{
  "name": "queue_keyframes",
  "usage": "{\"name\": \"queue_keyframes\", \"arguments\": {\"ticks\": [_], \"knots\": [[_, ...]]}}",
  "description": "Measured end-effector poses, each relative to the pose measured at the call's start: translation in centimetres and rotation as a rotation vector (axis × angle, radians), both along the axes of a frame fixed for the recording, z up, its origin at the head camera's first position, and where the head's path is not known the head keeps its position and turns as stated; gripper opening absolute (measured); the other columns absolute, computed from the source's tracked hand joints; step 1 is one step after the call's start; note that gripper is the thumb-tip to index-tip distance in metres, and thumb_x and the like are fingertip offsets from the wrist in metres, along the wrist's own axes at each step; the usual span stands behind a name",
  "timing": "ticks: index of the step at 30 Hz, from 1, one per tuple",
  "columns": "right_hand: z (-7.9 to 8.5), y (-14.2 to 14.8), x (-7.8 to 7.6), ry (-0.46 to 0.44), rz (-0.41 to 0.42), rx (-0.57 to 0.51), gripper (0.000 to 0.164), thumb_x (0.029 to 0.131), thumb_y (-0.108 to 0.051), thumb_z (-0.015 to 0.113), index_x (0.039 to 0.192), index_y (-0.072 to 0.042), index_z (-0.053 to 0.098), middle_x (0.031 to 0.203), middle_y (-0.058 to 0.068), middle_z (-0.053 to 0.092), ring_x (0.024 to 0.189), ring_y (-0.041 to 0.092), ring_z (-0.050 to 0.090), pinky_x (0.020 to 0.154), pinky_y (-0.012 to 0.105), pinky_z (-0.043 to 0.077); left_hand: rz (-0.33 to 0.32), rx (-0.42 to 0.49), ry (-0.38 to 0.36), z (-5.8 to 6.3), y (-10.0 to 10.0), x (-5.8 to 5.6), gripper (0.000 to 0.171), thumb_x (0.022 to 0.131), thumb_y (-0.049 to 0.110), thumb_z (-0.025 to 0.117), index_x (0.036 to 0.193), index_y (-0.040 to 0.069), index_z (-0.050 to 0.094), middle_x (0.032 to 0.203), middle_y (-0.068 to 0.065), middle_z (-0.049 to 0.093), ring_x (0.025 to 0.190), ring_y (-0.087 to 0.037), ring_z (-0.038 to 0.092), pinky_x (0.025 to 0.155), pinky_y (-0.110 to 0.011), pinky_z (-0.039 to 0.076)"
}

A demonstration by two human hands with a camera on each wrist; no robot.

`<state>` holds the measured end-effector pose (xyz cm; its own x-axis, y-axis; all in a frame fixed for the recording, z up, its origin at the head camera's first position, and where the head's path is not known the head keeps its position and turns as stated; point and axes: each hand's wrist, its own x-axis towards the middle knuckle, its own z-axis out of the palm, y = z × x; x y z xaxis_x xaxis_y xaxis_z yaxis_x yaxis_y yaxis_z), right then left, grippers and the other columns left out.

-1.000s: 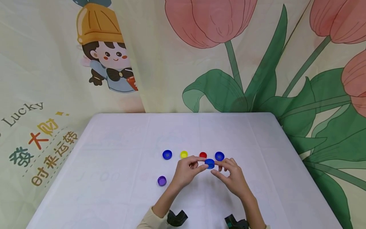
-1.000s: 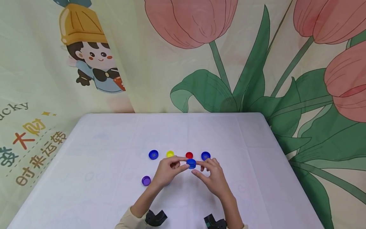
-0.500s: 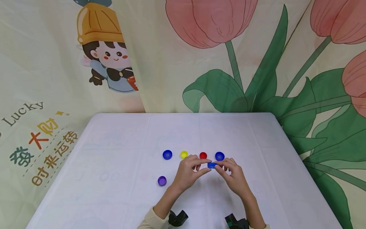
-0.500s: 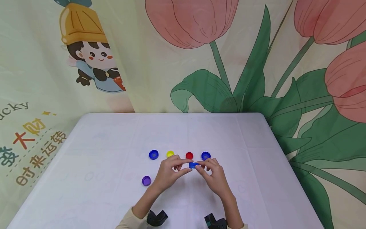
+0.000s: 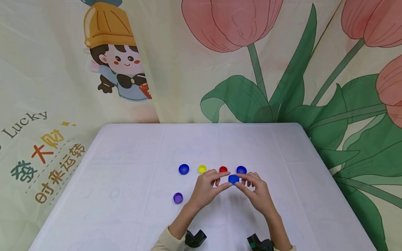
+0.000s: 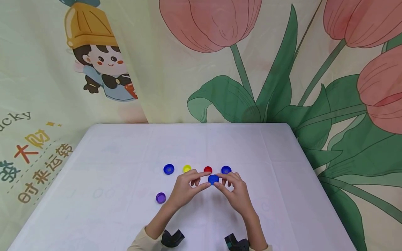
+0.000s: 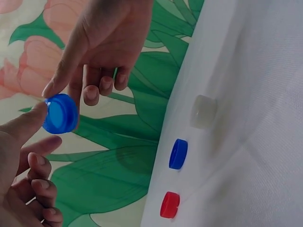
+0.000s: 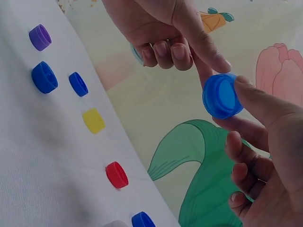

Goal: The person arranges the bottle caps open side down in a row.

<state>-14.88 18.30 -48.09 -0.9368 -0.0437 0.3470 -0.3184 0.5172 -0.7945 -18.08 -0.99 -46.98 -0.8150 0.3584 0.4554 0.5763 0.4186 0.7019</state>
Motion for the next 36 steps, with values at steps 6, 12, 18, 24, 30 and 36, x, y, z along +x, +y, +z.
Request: {"name": "queue_keyframes", "arguments": {"ticks": [6,12,18,24,30,36], "knots": [[-0.1,0.1,0.0,0.018,0.002,-0.011,0.031,0.077,-0.026,0.075,0.107,-0.019,0.070,0.073,-0.012,0.050,0.073,0.025,0.046,0.059,0.037,0.039,0.004,-0.018,-0.017,-0.1,0.1,-0.1,0.033,0.075,0.031,0.076,0.102,0.013,0.073,0.059,0.007,0.040,0.057,-0.004,0.036,0.049,-0.018,0.030],[-0.6,-0.2,-0.4,0.026,0.017,0.032,0.033,0.074,-0.028,0.078,0.105,-0.019,0.070,0.073,-0.013,0.050,0.074,0.022,0.045,0.061,0.030,0.038,0.005,-0.084,-0.031,-0.6,-0.4,-0.3,0.035,0.073,0.030,0.078,0.103,0.013,0.073,0.059,0.003,0.043,0.058,-0.005,0.036,0.050,-0.018,0.031],[-1.9,-0.5,-1.0,-0.062,0.014,0.146,0.033,0.072,-0.029,0.079,0.102,-0.019,0.072,0.071,-0.013,0.047,0.073,0.014,0.041,0.058,0.026,0.036,-0.022,-0.180,-0.011,-1.9,-0.9,-1.2,0.030,0.073,0.028,0.078,0.099,0.014,0.073,0.059,0.008,0.040,0.062,-0.006,0.037,0.055,-0.020,0.032],[-3.3,-0.8,-1.5,-0.171,0.010,0.255,0.033,0.070,-0.029,0.081,0.100,-0.019,0.073,0.072,-0.008,0.045,0.075,0.013,0.038,0.059,0.025,0.033,-0.035,-0.314,0.005,-3.5,-1.1,-1.8,0.027,0.072,0.031,0.079,0.093,0.015,0.074,0.059,0.010,0.039,0.062,-0.009,0.035,0.058,-0.021,0.029],[-4.2,-1.0,-1.5,-0.179,0.027,0.346,0.031,0.069,-0.032,0.081,0.097,-0.020,0.075,0.073,-0.004,0.044,0.072,0.011,0.035,0.061,0.026,0.030,-0.029,-0.468,0.018,-4.5,-1.0,-1.9,0.024,0.071,0.034,0.079,0.089,0.017,0.075,0.060,0.010,0.041,0.062,-0.008,0.035,0.061,-0.022,0.029],[-4.5,-1.4,-1.5,-0.199,0.037,0.397,0.031,0.067,-0.033,0.082,0.094,-0.020,0.075,0.073,-0.004,0.042,0.072,0.012,0.033,0.062,0.027,0.028,-0.042,-0.549,-0.028,-4.6,-0.9,-1.9,0.024,0.071,0.033,0.079,0.089,0.018,0.075,0.062,0.009,0.045,0.063,-0.008,0.037,0.063,-0.023,0.030]]}}
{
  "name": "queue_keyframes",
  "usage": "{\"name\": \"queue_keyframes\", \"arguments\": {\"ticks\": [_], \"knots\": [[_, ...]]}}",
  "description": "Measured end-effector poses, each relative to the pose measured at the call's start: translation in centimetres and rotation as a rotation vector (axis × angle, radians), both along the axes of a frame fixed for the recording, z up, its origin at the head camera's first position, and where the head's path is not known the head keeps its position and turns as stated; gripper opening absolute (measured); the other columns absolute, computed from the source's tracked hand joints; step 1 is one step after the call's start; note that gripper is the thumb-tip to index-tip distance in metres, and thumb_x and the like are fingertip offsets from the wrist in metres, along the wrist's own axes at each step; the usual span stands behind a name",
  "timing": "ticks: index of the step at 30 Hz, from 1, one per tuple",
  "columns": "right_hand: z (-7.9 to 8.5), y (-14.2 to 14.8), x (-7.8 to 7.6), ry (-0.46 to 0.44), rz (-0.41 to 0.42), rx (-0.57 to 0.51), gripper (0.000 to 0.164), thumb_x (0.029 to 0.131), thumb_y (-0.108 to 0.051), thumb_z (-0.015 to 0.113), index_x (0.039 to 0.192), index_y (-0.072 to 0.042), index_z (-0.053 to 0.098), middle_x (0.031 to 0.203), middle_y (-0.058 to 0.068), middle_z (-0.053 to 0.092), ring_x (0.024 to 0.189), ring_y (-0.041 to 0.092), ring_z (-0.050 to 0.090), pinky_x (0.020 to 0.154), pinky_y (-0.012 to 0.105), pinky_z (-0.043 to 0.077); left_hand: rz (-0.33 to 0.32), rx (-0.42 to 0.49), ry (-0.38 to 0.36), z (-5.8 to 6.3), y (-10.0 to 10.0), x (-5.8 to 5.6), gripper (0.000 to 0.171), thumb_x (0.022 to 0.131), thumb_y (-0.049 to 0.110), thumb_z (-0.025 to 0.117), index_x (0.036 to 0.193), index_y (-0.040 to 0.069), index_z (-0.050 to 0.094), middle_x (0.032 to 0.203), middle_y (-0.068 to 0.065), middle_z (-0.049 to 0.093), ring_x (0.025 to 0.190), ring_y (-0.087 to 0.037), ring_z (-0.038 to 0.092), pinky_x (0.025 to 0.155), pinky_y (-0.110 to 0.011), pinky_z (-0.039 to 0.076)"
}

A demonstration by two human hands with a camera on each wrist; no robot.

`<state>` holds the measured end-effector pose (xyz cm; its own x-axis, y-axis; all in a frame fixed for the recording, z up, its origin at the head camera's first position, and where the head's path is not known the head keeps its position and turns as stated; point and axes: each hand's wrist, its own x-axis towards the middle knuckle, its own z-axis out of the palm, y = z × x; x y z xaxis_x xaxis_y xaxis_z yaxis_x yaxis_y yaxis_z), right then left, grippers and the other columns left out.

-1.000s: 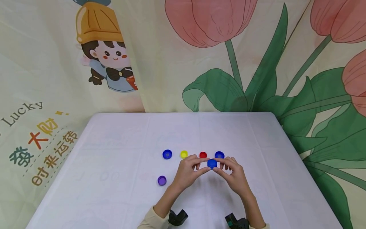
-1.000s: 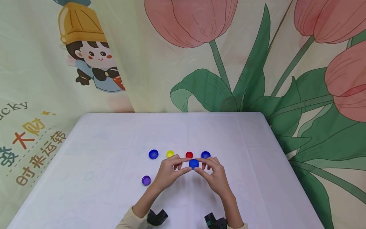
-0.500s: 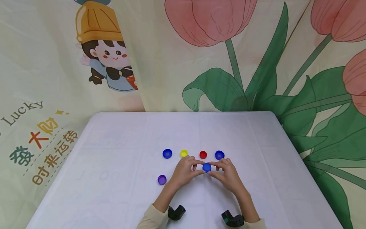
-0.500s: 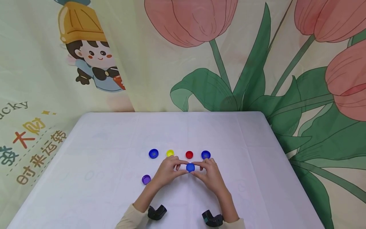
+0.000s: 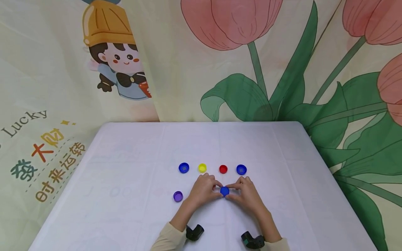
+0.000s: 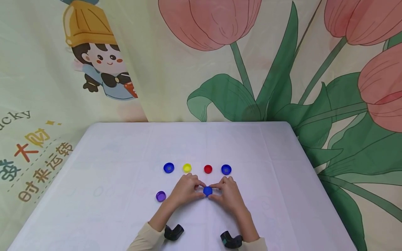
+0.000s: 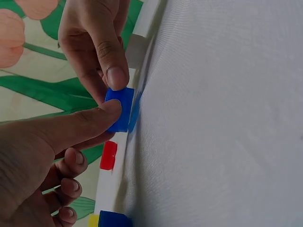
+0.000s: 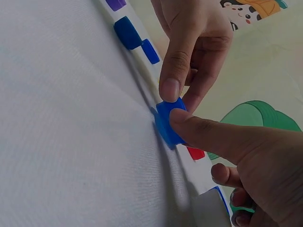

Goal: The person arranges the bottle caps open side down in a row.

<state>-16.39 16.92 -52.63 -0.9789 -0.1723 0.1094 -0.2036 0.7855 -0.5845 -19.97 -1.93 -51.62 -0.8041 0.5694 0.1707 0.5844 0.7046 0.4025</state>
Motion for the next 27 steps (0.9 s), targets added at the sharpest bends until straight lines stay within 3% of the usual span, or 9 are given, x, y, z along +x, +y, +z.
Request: {"name": "queue_keyframes", "arguments": {"ticks": [7,14,19,27], "knots": [[-0.2,-0.1,-0.3,0.004,0.013,0.033,0.034,0.064,-0.033,0.084,0.094,-0.019,0.075,0.075,-0.006,0.042,0.072,0.011,0.033,0.063,0.027,0.028,0.009,-0.038,-0.020,0.1,0.0,0.0,0.026,0.070,0.035,0.079,0.091,0.019,0.075,0.063,0.010,0.044,0.064,-0.008,0.037,0.063,-0.023,0.030],[-0.3,-0.2,0.0,0.056,0.025,0.068,0.044,0.062,-0.039,0.084,0.099,-0.019,0.074,0.075,-0.007,0.042,0.074,0.010,0.034,0.064,0.025,0.030,0.028,-0.077,-0.026,0.7,-0.5,0.4,0.041,0.069,0.035,0.081,0.104,0.017,0.072,0.065,0.009,0.043,0.066,-0.009,0.037,0.065,-0.025,0.032],[-0.1,-0.4,-0.1,0.084,0.033,0.059,0.046,0.062,-0.039,0.084,0.102,-0.019,0.073,0.077,-0.006,0.042,0.079,0.010,0.035,0.068,0.027,0.033,0.058,-0.056,-0.039,1.8,-1.9,0.4,0.044,0.069,0.038,0.080,0.107,0.017,0.071,0.068,0.006,0.046,0.069,-0.010,0.038,0.064,-0.026,0.031],[1.1,-2.7,-1.0,0.212,0.095,0.020,0.044,0.065,-0.039,0.082,0.101,-0.017,0.073,0.079,-0.002,0.044,0.075,0.010,0.033,0.065,0.027,0.029,0.105,0.014,-0.068,3.6,-5.0,-0.1,0.053,0.067,0.038,0.081,0.112,0.014,0.068,0.073,-0.001,0.051,0.070,-0.013,0.038,0.063,-0.030,0.031]]}}
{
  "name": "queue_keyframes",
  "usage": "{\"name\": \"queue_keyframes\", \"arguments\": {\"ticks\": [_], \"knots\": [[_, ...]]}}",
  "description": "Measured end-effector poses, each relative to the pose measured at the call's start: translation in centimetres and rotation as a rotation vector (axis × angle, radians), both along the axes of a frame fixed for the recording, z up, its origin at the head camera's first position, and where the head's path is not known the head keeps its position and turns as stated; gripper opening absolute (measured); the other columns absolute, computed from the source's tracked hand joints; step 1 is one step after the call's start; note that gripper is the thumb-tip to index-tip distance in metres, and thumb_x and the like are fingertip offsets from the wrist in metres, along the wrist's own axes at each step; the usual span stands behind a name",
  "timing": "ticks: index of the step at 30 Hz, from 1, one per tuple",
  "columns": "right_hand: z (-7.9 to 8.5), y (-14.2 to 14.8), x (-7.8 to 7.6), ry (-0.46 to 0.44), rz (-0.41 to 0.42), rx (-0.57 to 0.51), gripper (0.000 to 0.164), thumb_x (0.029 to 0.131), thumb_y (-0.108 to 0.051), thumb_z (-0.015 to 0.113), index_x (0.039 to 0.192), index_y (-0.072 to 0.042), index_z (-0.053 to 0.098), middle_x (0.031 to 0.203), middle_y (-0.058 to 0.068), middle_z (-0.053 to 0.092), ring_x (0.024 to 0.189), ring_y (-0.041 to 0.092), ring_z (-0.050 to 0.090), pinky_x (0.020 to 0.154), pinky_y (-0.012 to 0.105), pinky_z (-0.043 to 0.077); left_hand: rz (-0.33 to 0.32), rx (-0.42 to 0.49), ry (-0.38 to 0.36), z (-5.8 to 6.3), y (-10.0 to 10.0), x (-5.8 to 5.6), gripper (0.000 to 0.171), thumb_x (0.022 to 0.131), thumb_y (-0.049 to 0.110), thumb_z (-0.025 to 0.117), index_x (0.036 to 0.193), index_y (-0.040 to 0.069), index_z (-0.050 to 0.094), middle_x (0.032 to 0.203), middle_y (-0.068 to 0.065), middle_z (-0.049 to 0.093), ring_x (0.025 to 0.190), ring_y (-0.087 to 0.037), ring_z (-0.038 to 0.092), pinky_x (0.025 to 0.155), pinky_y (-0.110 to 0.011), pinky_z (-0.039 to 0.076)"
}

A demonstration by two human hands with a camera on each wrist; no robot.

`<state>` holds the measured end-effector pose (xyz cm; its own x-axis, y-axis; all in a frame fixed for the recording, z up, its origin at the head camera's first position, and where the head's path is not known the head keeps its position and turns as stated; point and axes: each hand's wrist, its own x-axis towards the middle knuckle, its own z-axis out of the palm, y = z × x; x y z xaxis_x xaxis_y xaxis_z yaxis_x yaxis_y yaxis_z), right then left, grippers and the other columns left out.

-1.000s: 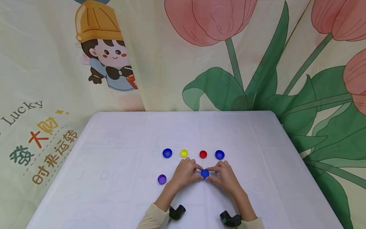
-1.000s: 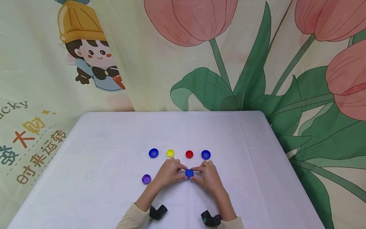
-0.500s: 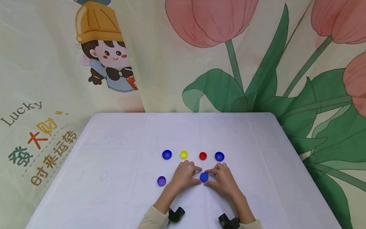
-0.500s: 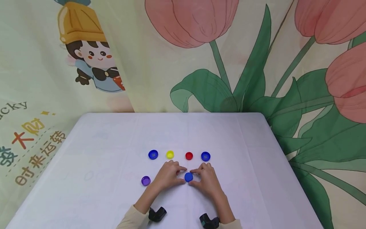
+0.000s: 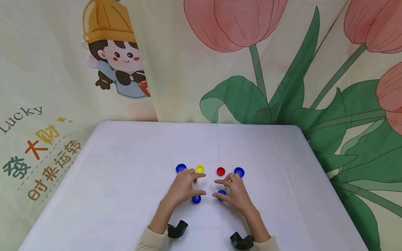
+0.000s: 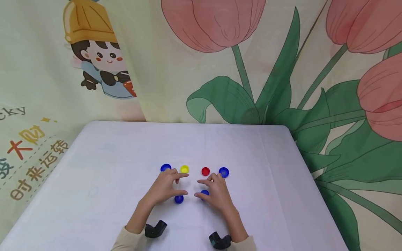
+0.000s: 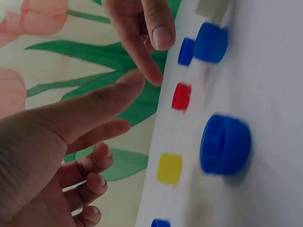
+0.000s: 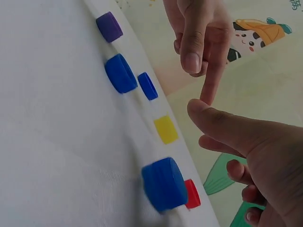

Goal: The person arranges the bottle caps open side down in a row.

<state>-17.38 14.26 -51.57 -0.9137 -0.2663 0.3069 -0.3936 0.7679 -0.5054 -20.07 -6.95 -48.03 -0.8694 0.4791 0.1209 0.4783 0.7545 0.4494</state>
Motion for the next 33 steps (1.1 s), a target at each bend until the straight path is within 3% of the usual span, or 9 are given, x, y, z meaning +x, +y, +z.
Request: {"name": "queue_keyframes", "arguments": {"ticks": [6,9,21,28,33], "knots": [[0.0,-2.2,-0.1,0.077,0.073,-0.006,0.041,0.065,-0.041,0.081,0.099,-0.019,0.074,0.080,-0.009,0.040,0.076,0.009,0.031,0.067,0.026,0.028,0.044,0.003,-0.021,0.0,-2.3,0.2,0.044,0.065,0.037,0.082,0.102,0.014,0.072,0.075,0.000,0.053,0.072,-0.013,0.039,0.066,-0.031,0.032],[-0.3,-3.0,-0.1,0.094,0.112,-0.001,0.038,0.066,-0.041,0.081,0.097,-0.020,0.074,0.080,-0.009,0.040,0.077,0.010,0.032,0.069,0.027,0.028,0.036,-0.009,-0.024,-0.4,-3.0,0.2,0.041,0.063,0.036,0.084,0.097,0.015,0.074,0.074,0.001,0.053,0.072,-0.013,0.039,0.067,-0.031,0.032],[-1.4,-4.6,0.2,-0.012,0.112,0.131,0.035,0.071,-0.047,0.075,0.097,-0.024,0.074,0.081,-0.010,0.044,0.076,0.009,0.034,0.070,0.026,0.028,-0.013,-0.052,-0.024,-2.1,-3.1,0.8,0.033,0.060,0.030,0.085,0.087,0.016,0.074,0.072,0.005,0.047,0.070,-0.013,0.038,0.065,-0.031,0.030],[-1.7,-4.7,0.5,-0.001,0.123,0.099,0.032,0.071,-0.044,0.076,0.096,-0.023,0.074,0.082,-0.010,0.044,0.076,0.008,0.034,0.069,0.025,0.028,-0.038,-0.015,0.003,-2.5,-2.8,1.1,0.027,0.061,0.028,0.085,0.083,0.014,0.075,0.069,0.006,0.045,0.068,-0.011,0.035,0.063,-0.028,0.028],[-1.4,-4.1,0.4,0.010,0.102,-0.001,0.030,0.070,-0.037,0.079,0.096,-0.022,0.074,0.081,-0.010,0.043,0.077,0.008,0.034,0.069,0.025,0.029,-0.032,0.010,0.030,-2.3,-2.5,1.0,0.026,0.065,0.032,0.083,0.085,0.019,0.075,0.071,0.006,0.048,0.069,-0.009,0.038,0.064,-0.028,0.030]]}}
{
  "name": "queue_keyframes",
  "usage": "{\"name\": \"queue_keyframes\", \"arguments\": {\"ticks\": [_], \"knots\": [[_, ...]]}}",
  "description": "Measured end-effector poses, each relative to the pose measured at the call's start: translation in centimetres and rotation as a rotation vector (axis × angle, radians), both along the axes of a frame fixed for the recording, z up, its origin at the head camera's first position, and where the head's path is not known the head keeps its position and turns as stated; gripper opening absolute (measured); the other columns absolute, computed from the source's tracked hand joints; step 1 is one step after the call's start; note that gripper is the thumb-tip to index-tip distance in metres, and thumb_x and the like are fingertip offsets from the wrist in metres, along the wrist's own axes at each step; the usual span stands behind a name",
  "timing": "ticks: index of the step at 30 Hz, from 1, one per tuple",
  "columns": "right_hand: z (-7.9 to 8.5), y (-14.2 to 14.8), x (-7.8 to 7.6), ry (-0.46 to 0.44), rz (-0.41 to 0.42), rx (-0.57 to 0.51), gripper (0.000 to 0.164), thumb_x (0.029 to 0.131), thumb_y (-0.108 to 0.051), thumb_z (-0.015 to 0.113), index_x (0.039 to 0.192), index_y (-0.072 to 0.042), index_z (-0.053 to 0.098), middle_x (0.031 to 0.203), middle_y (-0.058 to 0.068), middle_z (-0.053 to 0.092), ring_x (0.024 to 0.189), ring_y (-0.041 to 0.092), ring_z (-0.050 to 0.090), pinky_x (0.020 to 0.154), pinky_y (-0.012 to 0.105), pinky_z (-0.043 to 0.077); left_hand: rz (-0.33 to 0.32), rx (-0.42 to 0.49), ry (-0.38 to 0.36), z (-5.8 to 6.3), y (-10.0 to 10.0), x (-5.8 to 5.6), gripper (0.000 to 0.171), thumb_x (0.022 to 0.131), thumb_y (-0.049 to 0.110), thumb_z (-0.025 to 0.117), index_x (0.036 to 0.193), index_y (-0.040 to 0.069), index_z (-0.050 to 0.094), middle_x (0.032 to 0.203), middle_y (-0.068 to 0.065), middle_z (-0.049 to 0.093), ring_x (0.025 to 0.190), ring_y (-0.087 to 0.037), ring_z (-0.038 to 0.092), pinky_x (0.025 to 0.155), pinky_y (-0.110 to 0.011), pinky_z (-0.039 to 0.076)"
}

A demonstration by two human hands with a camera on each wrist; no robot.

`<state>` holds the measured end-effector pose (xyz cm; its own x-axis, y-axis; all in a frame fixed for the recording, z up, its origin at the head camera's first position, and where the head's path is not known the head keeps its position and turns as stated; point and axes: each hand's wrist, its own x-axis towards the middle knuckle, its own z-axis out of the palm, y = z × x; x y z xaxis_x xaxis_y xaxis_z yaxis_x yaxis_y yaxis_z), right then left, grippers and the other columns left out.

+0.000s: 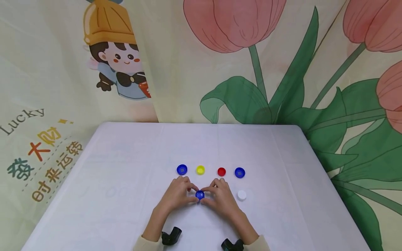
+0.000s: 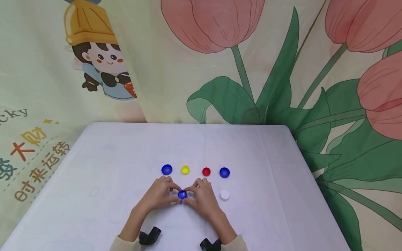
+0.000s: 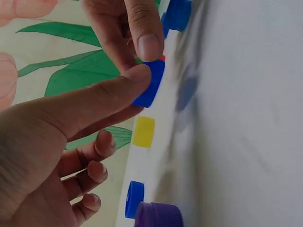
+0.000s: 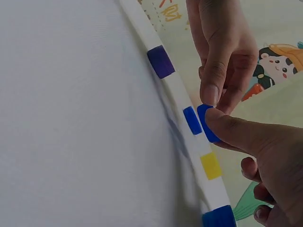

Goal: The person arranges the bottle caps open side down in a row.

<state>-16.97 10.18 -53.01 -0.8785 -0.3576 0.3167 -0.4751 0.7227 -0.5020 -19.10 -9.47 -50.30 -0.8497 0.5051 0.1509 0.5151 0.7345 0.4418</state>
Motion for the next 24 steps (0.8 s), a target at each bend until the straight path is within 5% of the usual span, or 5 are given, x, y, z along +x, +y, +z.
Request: {"name": "queue_keyframes", "arguments": {"ticks": [10,20,24], "knots": [[3.1,1.9,-0.7,0.083,-0.034,-0.152,0.032,0.069,-0.028,0.082,0.098,-0.017,0.074,0.080,-0.009,0.043,0.079,0.007,0.034,0.063,0.024,0.034,0.017,0.205,0.081,1.9,1.3,-0.2,0.028,0.073,0.034,0.078,0.096,0.019,0.072,0.073,0.007,0.047,0.071,-0.010,0.041,0.063,-0.026,0.035],[6.7,3.2,0.4,0.170,-0.001,-0.391,0.034,0.072,-0.025,0.080,0.103,-0.016,0.072,0.081,-0.005,0.048,0.082,0.011,0.036,0.062,0.027,0.033,-0.010,0.483,0.188,4.8,2.6,0.7,0.032,0.071,0.030,0.080,0.100,0.017,0.072,0.074,0.011,0.046,0.072,-0.009,0.044,0.059,-0.023,0.038],[7.3,3.6,0.6,0.206,0.000,-0.411,0.035,0.070,-0.021,0.081,0.104,-0.014,0.072,0.082,-0.005,0.049,0.081,0.012,0.037,0.060,0.027,0.033,0.011,0.551,0.127,5.7,3.1,1.0,0.032,0.072,0.030,0.079,0.100,0.017,0.072,0.073,0.009,0.048,0.071,-0.009,0.045,0.058,-0.025,0.040]]}}
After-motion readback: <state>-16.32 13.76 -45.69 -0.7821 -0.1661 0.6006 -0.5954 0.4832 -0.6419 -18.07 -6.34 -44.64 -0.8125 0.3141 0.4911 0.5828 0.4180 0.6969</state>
